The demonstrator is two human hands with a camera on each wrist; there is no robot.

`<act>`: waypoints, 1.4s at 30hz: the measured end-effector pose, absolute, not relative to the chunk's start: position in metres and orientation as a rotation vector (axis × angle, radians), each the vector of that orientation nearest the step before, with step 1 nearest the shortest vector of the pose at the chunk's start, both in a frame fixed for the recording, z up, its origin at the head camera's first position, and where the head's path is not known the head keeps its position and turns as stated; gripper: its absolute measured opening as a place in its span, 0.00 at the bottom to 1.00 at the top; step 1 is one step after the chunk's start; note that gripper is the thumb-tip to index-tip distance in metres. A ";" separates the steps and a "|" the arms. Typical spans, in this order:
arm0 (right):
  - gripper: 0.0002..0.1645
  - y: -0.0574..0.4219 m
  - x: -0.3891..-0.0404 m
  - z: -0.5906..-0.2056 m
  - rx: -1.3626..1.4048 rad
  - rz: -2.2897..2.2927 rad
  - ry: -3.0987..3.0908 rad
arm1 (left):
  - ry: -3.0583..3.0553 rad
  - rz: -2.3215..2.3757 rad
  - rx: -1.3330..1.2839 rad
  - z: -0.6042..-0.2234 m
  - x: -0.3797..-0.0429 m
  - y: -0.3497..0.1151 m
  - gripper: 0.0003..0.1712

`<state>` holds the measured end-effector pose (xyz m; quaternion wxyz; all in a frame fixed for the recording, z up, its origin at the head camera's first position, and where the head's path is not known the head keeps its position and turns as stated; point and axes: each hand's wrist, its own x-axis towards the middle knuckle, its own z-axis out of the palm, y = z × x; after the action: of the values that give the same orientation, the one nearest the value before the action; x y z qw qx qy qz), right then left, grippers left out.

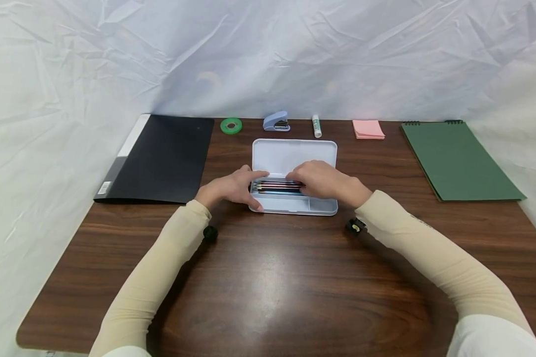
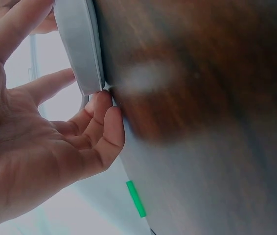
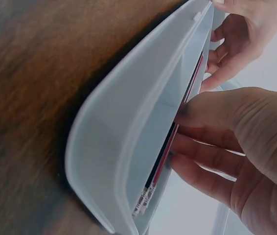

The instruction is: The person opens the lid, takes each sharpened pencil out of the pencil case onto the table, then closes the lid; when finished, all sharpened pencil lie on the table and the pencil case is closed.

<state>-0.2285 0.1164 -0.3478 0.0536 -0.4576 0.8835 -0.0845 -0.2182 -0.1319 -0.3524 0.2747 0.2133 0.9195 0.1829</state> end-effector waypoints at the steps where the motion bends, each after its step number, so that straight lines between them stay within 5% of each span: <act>1: 0.17 0.116 -0.229 -0.348 -1.394 -0.249 2.682 | 2.473 0.492 0.574 -0.352 -0.218 -0.132 0.56; 26: 0.24 0.113 -0.233 -0.341 -1.298 -0.235 2.567 | 2.475 0.478 0.568 -0.349 -0.218 -0.130 0.56; 42: 0.26 0.157 -0.237 -0.327 -1.272 -0.314 2.589 | 2.469 0.495 0.584 -0.352 -0.218 -0.131 0.56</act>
<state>-0.2367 0.1568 -0.3271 0.1196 -0.4352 0.8859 -0.1075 -0.2177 -0.1308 -0.3520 0.2746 0.2173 0.9184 0.1841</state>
